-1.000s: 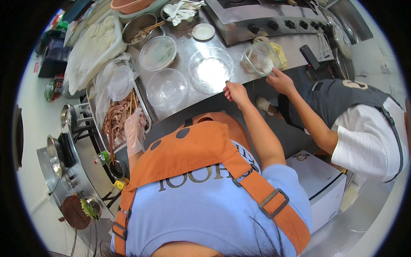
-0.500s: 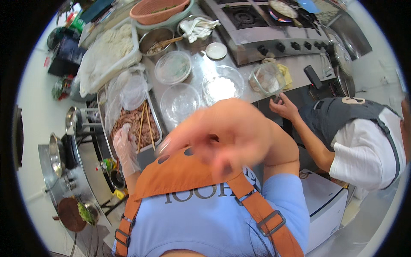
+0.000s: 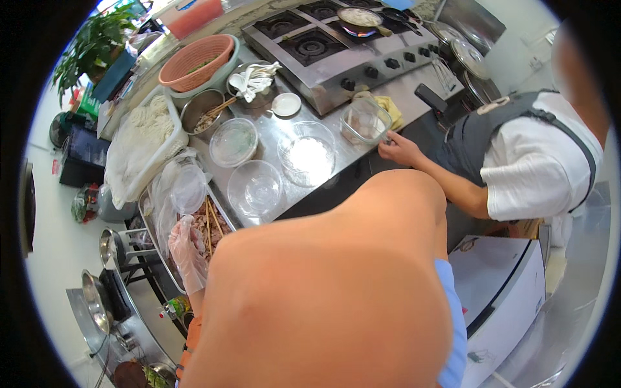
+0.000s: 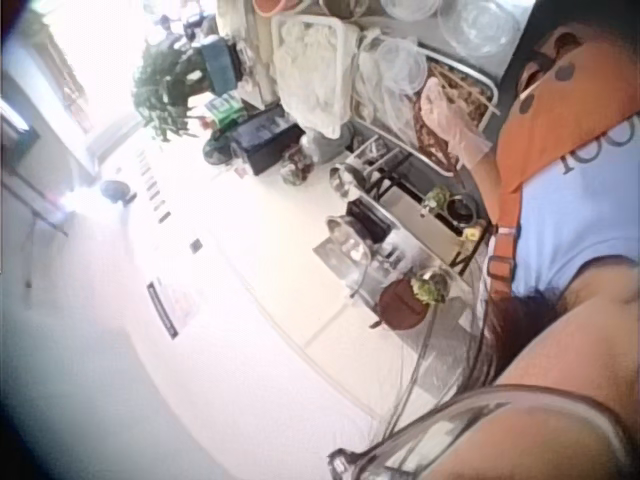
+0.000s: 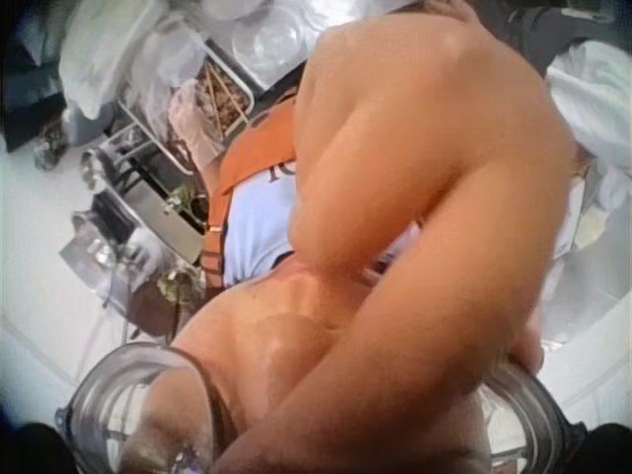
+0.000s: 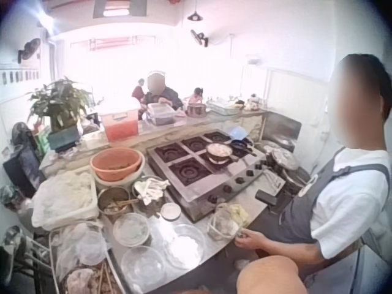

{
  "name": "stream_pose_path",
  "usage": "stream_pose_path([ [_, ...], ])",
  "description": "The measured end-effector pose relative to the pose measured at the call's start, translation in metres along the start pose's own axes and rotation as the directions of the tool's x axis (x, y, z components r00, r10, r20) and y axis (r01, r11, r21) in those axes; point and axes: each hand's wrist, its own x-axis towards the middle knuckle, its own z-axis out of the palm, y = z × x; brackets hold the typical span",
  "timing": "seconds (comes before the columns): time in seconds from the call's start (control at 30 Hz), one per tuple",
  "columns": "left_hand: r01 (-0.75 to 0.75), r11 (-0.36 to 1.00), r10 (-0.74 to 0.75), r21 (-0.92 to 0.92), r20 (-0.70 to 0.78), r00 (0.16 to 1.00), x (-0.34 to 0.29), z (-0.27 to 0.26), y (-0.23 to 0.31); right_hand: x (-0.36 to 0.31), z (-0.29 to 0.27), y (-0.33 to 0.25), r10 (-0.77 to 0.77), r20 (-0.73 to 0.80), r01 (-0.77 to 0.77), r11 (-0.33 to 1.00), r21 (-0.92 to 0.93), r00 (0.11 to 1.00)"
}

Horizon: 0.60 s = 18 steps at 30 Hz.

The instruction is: The person assembles noodle dishes in a commercial kitchen. They place noodles into clear plastic bowls, add sliced meat and green vegetables using chopsticks, and arrange the bowls on the counter. A coworker cooks noodles in a pan nearby.

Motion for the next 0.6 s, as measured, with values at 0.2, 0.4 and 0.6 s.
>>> stream_pose_path([
  [0.2,0.008,1.0,-0.007,-0.021,0.006,1.0,0.004,0.007,0.004,-0.079,0.011,-0.007,0.451,0.31,-0.545,0.74,0.395,0.837],
  [0.4,0.031,0.988,-0.03,-0.15,0.009,0.999,0.011,-0.001,0.0,-0.337,0.164,0.061,0.939,0.341,-0.998,0.028,0.064,0.048],
  [0.6,0.039,0.984,-0.039,-0.174,0.004,0.999,0.015,0.001,0.001,-0.504,0.247,0.005,0.817,0.379,-0.622,-0.577,0.53,-0.435],
])
